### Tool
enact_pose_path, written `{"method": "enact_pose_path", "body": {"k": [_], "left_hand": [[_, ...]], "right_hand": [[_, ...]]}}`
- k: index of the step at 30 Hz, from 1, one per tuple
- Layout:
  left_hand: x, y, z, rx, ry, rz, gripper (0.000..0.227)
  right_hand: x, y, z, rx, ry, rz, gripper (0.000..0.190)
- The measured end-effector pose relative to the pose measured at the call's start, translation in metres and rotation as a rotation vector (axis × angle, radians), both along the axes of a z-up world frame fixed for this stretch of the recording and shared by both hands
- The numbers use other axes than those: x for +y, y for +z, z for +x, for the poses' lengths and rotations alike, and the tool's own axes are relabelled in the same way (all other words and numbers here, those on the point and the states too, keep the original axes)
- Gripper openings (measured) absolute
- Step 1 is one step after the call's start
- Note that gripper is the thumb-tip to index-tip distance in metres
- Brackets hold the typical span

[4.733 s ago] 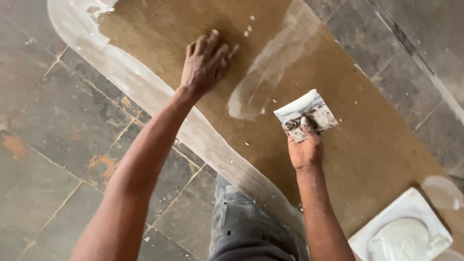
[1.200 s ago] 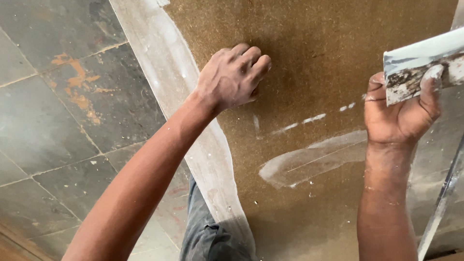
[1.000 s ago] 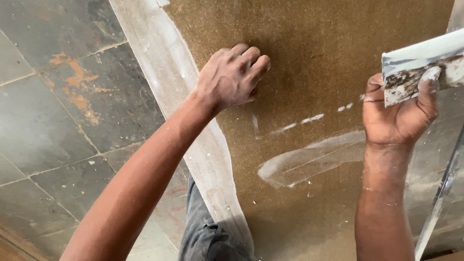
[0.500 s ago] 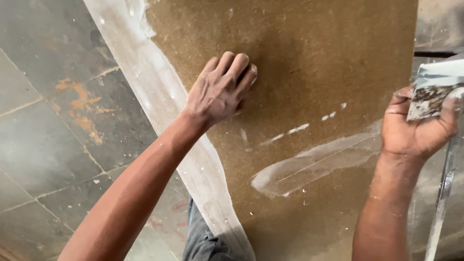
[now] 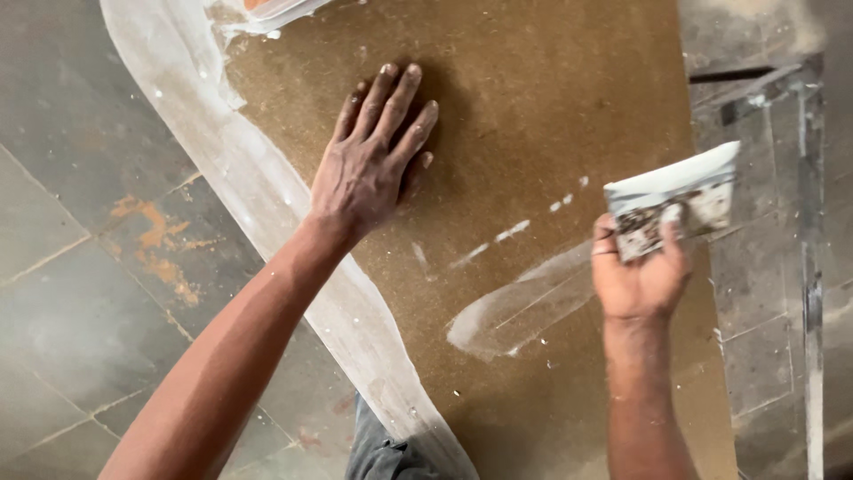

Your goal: The person applies white putty to a flat wooden board using a metal putty knife, picking up more putty from a square board and spreading it in various sections.

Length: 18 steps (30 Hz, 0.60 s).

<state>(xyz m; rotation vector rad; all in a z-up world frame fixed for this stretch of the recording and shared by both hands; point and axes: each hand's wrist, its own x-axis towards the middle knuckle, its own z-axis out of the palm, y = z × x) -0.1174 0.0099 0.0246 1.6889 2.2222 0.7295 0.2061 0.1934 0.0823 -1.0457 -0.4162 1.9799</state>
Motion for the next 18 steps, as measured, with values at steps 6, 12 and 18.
{"method": "enact_pose_path", "body": {"k": [6, 12, 18], "left_hand": [[0.000, 0.008, 0.000, 0.042, -0.013, 0.050, 0.053], [0.001, -0.001, 0.000, 0.064, -0.058, 0.060, 0.053], [0.000, 0.004, 0.007, 0.103, -0.048, 0.107, 0.050]], "right_hand": [[-0.067, -0.011, 0.030, -0.082, -0.067, -0.148, 0.042], [-0.150, -0.008, 0.085, -0.054, -0.109, -0.209, 0.043], [-0.203, 0.002, 0.162, -0.078, -0.314, -0.169, 0.043]]}}
